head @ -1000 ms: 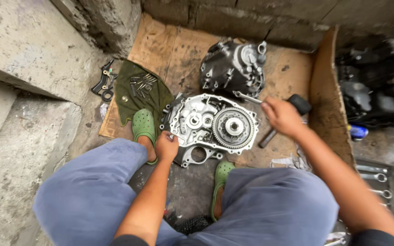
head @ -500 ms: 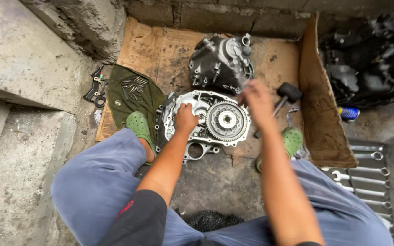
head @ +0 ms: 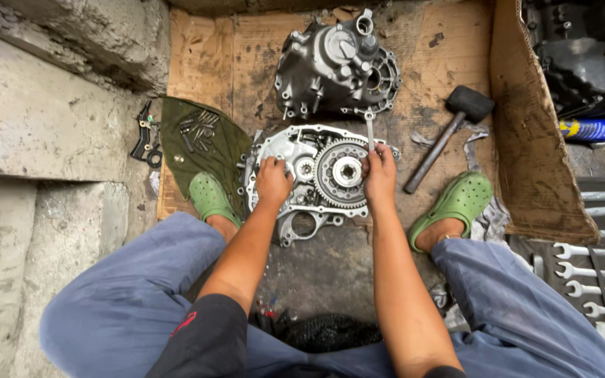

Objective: The person sits on the floor and uses a rubber mallet to tap a motorcycle engine casing, then separates the two halves to reveal internal gears. They manipulate the internal components by hand, rotating gears and checking alignment.

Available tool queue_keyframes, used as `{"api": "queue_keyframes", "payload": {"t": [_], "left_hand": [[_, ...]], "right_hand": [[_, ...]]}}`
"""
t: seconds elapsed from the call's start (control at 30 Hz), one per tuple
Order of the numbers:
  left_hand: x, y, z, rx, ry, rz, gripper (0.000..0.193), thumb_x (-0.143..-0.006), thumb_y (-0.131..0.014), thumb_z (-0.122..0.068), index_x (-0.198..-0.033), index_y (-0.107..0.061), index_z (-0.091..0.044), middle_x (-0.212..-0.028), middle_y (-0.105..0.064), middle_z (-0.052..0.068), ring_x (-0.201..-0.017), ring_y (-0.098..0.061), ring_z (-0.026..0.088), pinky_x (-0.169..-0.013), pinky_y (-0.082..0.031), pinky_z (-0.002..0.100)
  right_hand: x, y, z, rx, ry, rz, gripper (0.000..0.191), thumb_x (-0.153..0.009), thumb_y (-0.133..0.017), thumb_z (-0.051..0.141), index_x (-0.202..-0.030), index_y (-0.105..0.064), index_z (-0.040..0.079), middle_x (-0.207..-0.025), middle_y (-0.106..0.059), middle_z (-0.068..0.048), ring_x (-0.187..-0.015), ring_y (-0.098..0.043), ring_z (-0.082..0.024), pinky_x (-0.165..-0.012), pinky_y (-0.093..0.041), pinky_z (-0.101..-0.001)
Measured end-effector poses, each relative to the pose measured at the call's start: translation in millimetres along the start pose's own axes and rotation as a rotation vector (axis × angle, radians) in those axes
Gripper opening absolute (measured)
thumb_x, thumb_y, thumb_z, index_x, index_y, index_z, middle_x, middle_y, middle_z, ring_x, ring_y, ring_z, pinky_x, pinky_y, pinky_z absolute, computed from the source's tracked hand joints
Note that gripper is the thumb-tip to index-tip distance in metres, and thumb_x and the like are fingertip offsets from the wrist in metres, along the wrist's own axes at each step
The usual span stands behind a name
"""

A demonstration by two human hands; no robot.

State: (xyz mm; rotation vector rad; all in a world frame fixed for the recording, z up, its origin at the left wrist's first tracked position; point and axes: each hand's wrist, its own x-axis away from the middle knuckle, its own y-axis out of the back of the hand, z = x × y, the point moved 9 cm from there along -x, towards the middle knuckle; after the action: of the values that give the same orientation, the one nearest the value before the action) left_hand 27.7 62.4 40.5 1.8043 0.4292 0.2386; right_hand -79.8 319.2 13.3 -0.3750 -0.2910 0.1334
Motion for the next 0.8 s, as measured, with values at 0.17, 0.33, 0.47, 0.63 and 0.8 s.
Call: {"api": "queue_keyframes", "payload": {"t": [0.17,0.33,0.47,0.63,0.8], "left_hand": [[-4,-2,-1,-0.023,-0.01,0.065,0.032,-0.078,-0.078,-0.017,-0.106,-0.072,-0.004,-0.115,-0.064,0.015,-0.116,-0.057,0.036,-0.097,-0.051,0.045],[-2,1,-3,-0.053,-0.026,0.11,0.04,-0.07,-0.074,-0.006,-0.11,-0.069,-0.003,-0.114,-0.061,0.019,-0.111,-0.057,0.038,-0.09,-0.052,0.046],[1,-5,-1,-0.125,-0.05,0.156,0.035,-0.077,-0.066,0.001,-0.112,-0.068,-0.003,-0.114,-0.062,0.019,-0.112,-0.059,0.038,-0.09,-0.054,0.046],[-2,-11,3,-0.044,-0.041,0.176,0.034,-0.081,-0.063,0.0,-0.114,-0.068,-0.005,-0.113,-0.063,0.02,-0.109,-0.062,0.038,-0.09,-0.054,0.047],[-4,-10,7,-0.017,-0.058,0.184,0.033,-0.082,-0.062,-0.002,-0.113,-0.07,-0.007,-0.112,-0.066,0.02,-0.105,-0.065,0.04,-0.091,-0.054,0.049]], "right_hand": [[14,-11,-5,0.042,0.005,0.008,0.017,-0.104,-0.054,0.018,-0.116,-0.058,0.006,-0.073,-0.052,0.003,-0.062,-0.045,-0.005,-0.054,-0.035,-0.0218],[23,-12,-14,0.06,-0.057,-0.016,0.017,-0.102,-0.055,0.018,-0.115,-0.059,0.007,-0.073,-0.054,0.003,-0.062,-0.046,-0.005,-0.053,-0.036,-0.0217],[20,-6,-13,0.073,-0.028,-0.014,0.017,-0.104,-0.054,0.019,-0.114,-0.06,0.007,-0.074,-0.054,0.003,-0.062,-0.045,-0.005,-0.053,-0.036,-0.0211],[14,0,-14,0.033,-0.017,-0.003,0.015,-0.104,-0.055,0.017,-0.113,-0.06,0.006,-0.073,-0.053,0.003,-0.061,-0.044,-0.006,-0.052,-0.034,-0.0214],[15,3,-13,0.045,0.009,-0.013,0.014,-0.105,-0.055,0.016,-0.114,-0.06,0.006,-0.075,-0.055,0.003,-0.062,-0.047,-0.005,-0.054,-0.038,-0.0214]]}}
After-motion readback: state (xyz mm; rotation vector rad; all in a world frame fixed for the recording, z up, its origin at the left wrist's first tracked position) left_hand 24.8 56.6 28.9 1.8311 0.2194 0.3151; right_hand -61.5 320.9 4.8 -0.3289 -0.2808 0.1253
